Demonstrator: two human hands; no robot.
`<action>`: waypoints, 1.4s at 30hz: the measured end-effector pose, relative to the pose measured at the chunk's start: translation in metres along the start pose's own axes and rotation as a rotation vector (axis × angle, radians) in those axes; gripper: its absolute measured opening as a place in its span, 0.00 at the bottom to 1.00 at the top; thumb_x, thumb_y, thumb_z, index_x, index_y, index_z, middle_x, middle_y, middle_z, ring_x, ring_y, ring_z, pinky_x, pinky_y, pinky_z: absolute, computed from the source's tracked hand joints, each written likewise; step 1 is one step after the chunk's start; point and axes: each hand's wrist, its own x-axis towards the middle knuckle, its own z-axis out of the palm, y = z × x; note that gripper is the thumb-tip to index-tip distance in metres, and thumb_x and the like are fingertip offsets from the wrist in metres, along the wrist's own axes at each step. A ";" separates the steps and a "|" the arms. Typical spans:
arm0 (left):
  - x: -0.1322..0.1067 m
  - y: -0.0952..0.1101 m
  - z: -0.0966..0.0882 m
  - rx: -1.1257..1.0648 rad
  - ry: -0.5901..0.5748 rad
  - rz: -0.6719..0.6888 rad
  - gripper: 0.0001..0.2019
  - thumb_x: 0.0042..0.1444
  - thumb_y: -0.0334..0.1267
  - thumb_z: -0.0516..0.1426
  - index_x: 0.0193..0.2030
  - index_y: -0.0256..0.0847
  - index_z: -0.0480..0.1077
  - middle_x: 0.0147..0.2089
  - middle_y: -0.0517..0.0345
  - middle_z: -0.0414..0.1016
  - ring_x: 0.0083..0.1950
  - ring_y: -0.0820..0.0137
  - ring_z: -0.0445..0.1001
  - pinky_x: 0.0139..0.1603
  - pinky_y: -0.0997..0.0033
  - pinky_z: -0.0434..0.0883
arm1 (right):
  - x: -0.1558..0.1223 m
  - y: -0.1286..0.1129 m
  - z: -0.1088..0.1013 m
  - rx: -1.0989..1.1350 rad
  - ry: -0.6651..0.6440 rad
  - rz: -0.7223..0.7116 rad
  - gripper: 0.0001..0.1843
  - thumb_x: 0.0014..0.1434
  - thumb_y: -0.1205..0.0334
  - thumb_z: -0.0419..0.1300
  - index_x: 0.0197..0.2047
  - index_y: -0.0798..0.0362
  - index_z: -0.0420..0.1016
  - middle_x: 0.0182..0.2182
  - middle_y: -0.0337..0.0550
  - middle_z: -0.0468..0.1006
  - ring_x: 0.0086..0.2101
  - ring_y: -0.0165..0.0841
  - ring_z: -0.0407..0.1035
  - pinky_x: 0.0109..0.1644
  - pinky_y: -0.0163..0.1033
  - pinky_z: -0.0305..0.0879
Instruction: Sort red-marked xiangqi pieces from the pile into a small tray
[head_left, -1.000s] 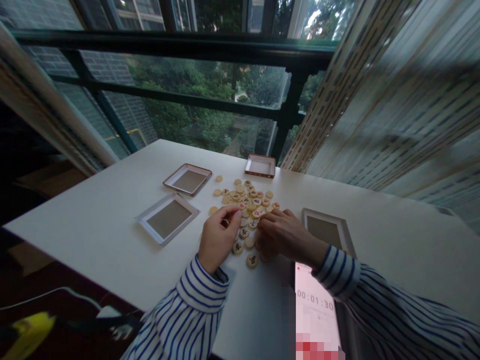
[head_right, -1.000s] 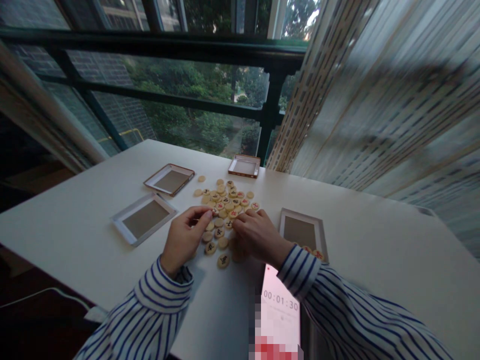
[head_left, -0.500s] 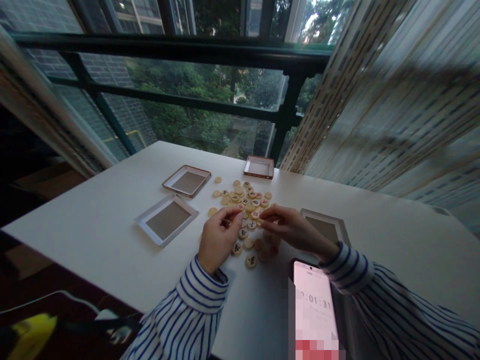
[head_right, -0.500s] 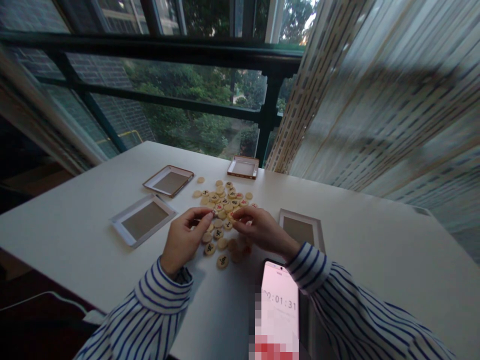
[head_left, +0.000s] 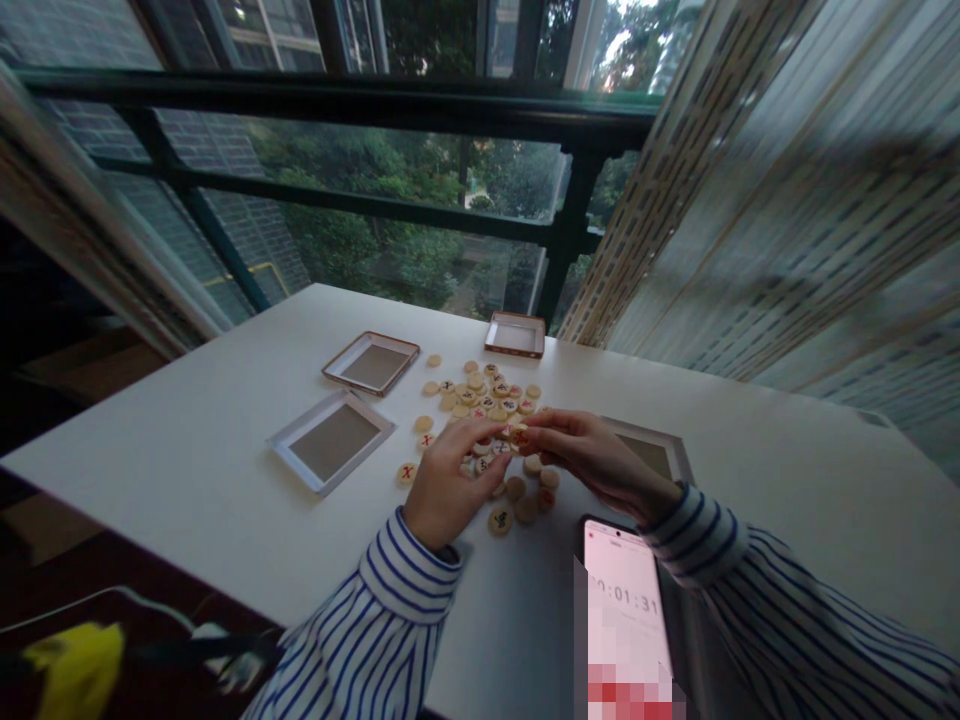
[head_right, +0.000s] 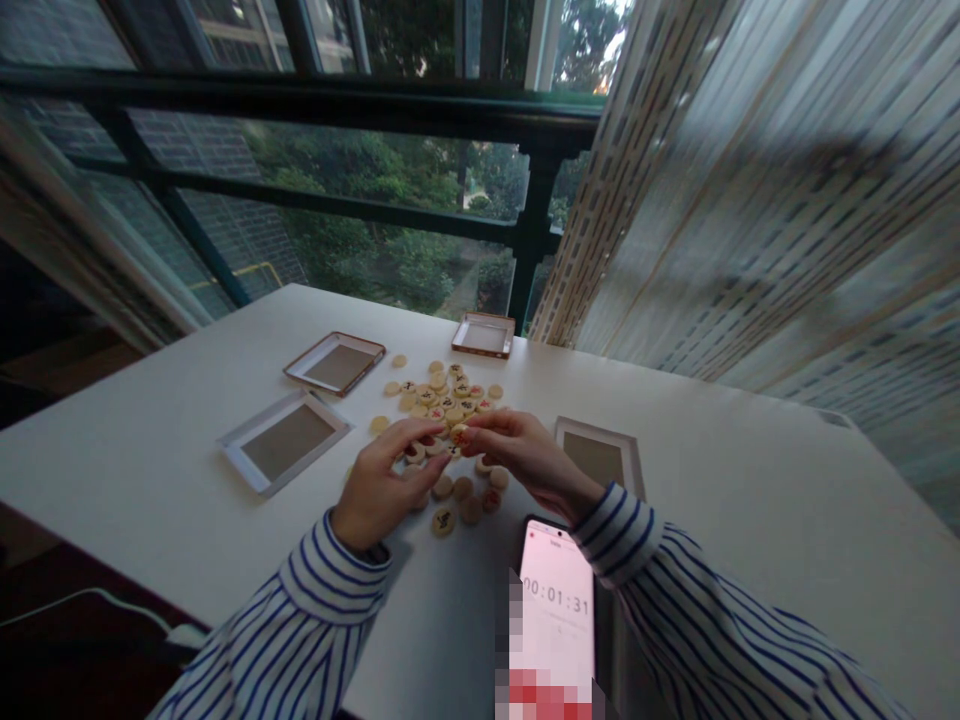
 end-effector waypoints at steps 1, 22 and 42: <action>0.000 0.000 0.000 0.001 -0.008 0.010 0.13 0.52 0.39 0.57 0.45 0.42 0.70 0.44 0.52 0.74 0.41 0.67 0.72 0.42 0.66 0.69 | 0.000 0.000 0.001 0.002 -0.004 0.001 0.17 0.49 0.54 0.63 0.38 0.58 0.76 0.34 0.46 0.76 0.33 0.28 0.68 0.34 0.33 0.61; 0.001 0.000 0.005 -0.375 -0.058 -0.337 0.13 0.49 0.42 0.60 0.39 0.37 0.76 0.37 0.51 0.78 0.36 0.68 0.74 0.40 0.68 0.71 | -0.011 -0.002 0.008 -0.031 0.029 -0.005 0.15 0.47 0.54 0.65 0.34 0.58 0.77 0.24 0.40 0.75 0.26 0.25 0.67 0.29 0.32 0.59; 0.004 0.000 0.006 -0.624 -0.034 -0.616 0.13 0.43 0.42 0.64 0.36 0.38 0.77 0.28 0.58 0.76 0.26 0.78 0.66 0.28 0.80 0.64 | -0.036 -0.011 -0.025 -0.235 0.133 -0.095 0.18 0.55 0.52 0.59 0.43 0.56 0.74 0.37 0.47 0.78 0.33 0.30 0.70 0.33 0.35 0.60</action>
